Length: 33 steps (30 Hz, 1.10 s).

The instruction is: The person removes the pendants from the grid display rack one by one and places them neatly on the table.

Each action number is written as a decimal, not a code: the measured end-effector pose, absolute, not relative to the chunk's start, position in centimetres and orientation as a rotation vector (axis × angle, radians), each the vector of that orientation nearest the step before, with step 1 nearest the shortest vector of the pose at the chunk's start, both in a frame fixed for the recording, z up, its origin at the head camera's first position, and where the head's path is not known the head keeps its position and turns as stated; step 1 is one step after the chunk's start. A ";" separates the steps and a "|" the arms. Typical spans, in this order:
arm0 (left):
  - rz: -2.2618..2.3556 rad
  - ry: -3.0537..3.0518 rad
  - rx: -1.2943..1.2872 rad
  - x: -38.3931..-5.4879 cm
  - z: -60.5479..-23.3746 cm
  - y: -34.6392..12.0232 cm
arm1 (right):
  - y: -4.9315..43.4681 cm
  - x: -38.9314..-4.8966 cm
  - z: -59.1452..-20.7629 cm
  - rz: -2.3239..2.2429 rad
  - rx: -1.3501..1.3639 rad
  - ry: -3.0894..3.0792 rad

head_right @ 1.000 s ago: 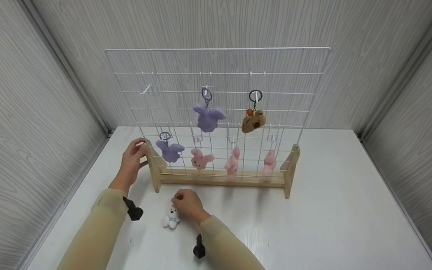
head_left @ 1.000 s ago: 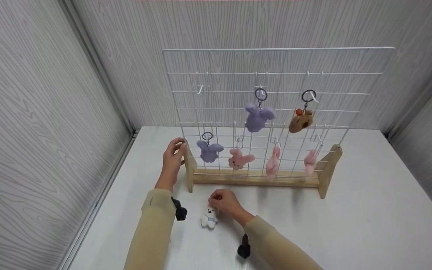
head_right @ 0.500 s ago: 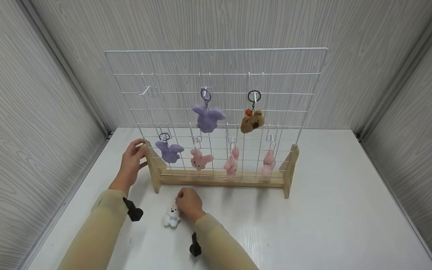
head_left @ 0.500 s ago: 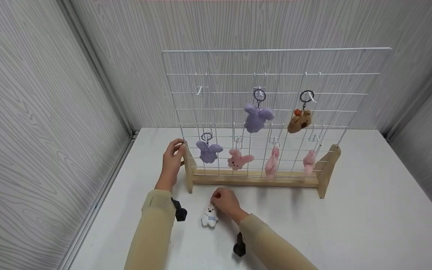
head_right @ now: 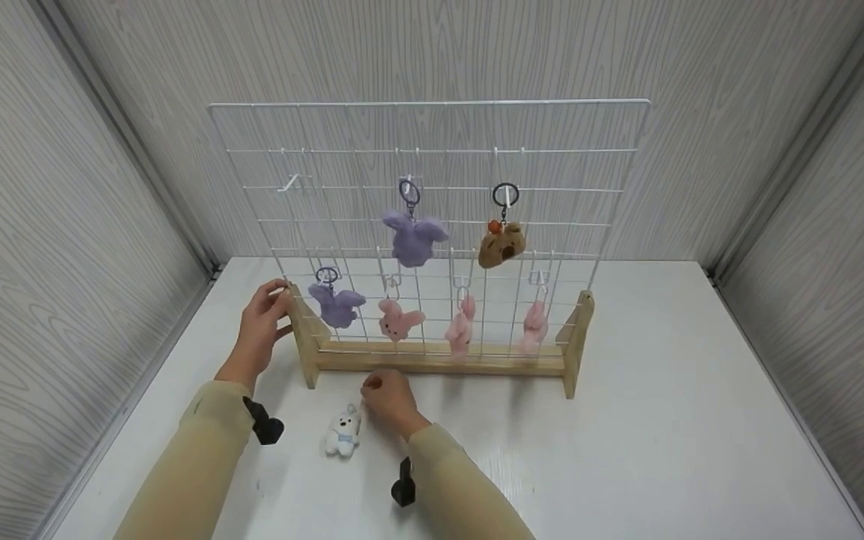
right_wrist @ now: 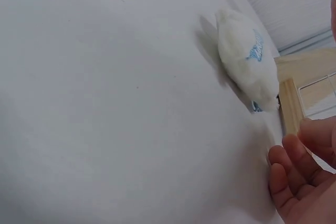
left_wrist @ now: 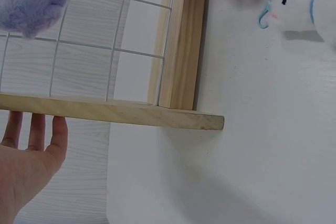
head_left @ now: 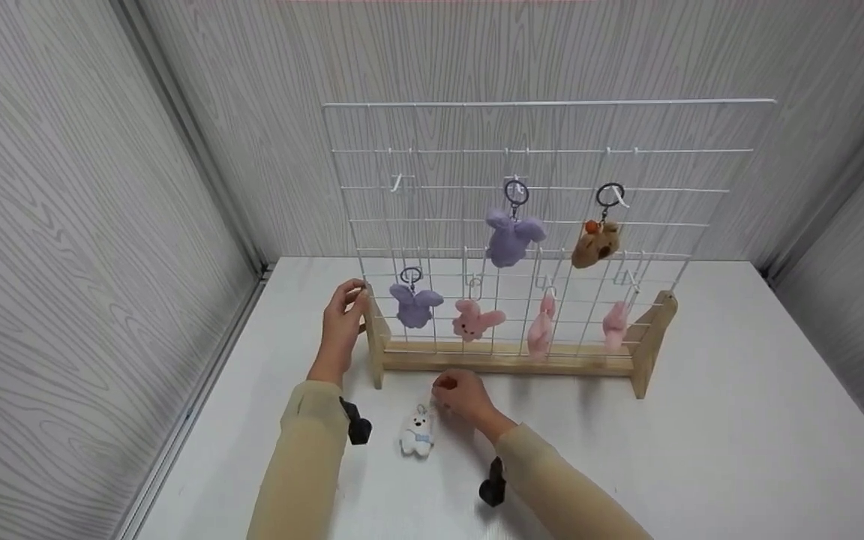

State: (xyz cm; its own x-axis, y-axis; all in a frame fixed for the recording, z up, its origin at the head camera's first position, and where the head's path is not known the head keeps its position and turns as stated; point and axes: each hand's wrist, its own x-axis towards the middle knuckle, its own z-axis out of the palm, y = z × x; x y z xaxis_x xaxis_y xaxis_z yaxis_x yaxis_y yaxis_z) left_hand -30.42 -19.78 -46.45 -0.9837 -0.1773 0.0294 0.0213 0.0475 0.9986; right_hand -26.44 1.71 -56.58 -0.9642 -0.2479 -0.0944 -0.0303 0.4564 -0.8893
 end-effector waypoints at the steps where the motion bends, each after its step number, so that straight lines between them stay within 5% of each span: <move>1: -2.065 -2.174 0.162 -30.4 -46.4 -19.9 | 1.8 -26.4 -56.5 -1.517 -0.234 2.493; 22: -2.090 -2.204 0.199 -30.2 -46.3 -20.1 | 3.7 -25.1 -53.5 -1.707 -0.478 2.442; 33: -2.073 -2.224 0.181 -30.4 -46.2 -20.0 | 5.4 -21.4 -46.9 -1.788 -0.580 2.381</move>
State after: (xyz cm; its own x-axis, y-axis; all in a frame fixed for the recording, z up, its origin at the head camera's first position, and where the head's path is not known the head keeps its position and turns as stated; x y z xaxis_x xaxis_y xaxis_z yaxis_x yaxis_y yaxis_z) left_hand -30.36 -20.02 -46.16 -0.9884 -0.1518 -0.0106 -0.0212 0.0688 0.9974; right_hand -21.43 5.39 -46.91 -0.9212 -0.3630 0.1402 -0.2358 0.2340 -0.9432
